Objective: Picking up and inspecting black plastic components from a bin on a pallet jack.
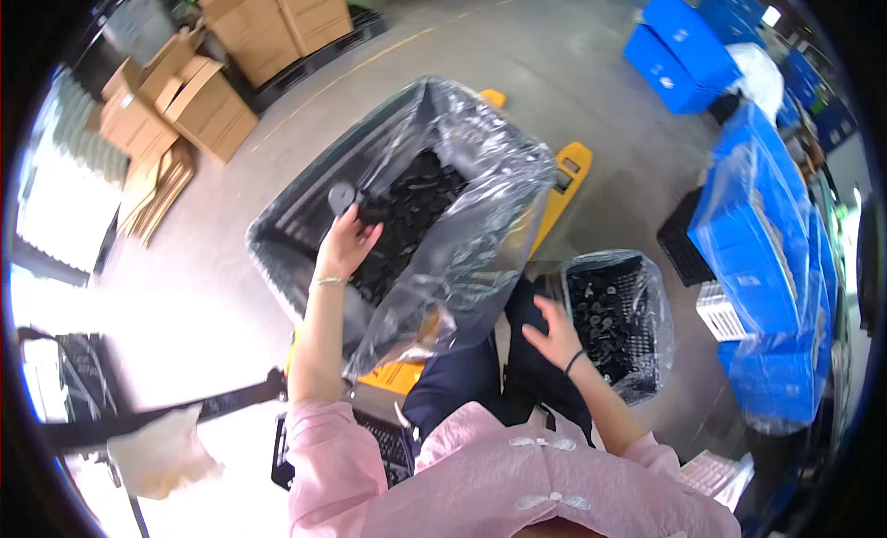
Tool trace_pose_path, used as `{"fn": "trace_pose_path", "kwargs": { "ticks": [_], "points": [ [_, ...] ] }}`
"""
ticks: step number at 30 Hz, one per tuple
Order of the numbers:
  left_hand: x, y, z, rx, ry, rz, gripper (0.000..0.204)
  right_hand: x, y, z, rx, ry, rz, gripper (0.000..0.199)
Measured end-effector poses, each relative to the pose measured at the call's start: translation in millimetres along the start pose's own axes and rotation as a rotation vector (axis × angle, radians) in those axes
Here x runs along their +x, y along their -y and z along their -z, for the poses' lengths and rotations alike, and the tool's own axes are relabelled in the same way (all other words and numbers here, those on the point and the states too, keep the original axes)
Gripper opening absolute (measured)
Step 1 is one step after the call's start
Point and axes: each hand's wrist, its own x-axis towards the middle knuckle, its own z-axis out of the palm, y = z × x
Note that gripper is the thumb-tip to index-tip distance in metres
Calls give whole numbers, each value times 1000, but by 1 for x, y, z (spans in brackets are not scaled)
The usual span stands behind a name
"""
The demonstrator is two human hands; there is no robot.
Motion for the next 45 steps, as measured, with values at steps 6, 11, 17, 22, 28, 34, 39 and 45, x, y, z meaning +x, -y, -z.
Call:
{"fn": "trace_pose_path", "kwargs": {
  "ticks": [6, 11, 17, 22, 28, 34, 39, 45],
  "points": [
    [-97, -8, -146, -358, 4, 210, 23, 63, 122, 14, 522, 82, 154, 63],
    [-133, 36, -185, -448, 98, 320, 17, 57, 135, 29, 585, 77, 208, 48],
    [-137, 64, -216, -69, -45, 151, 12, 25, 116, 61, 211, 115, 75, 36],
    [-125, 69, -212, -387, -62, 192, 7, 12, 91, 68, 1098, 83, 37, 35],
    [-129, 76, -199, -529, -155, 305, 14, -1, 88, 86, 1283, 50, 181, 29],
    [-132, 85, -199, -504, -195, 349, 16, -6, 87, 93, 1354, 57, 226, 29],
    [-133, 87, -202, -497, -182, 375, 21, -8, 76, 96, 1623, 17, 51, 38],
    [-136, 87, -203, -503, -133, 412, 23, -23, 29, 117, 1362, -191, 22, 40]
  ]
}}
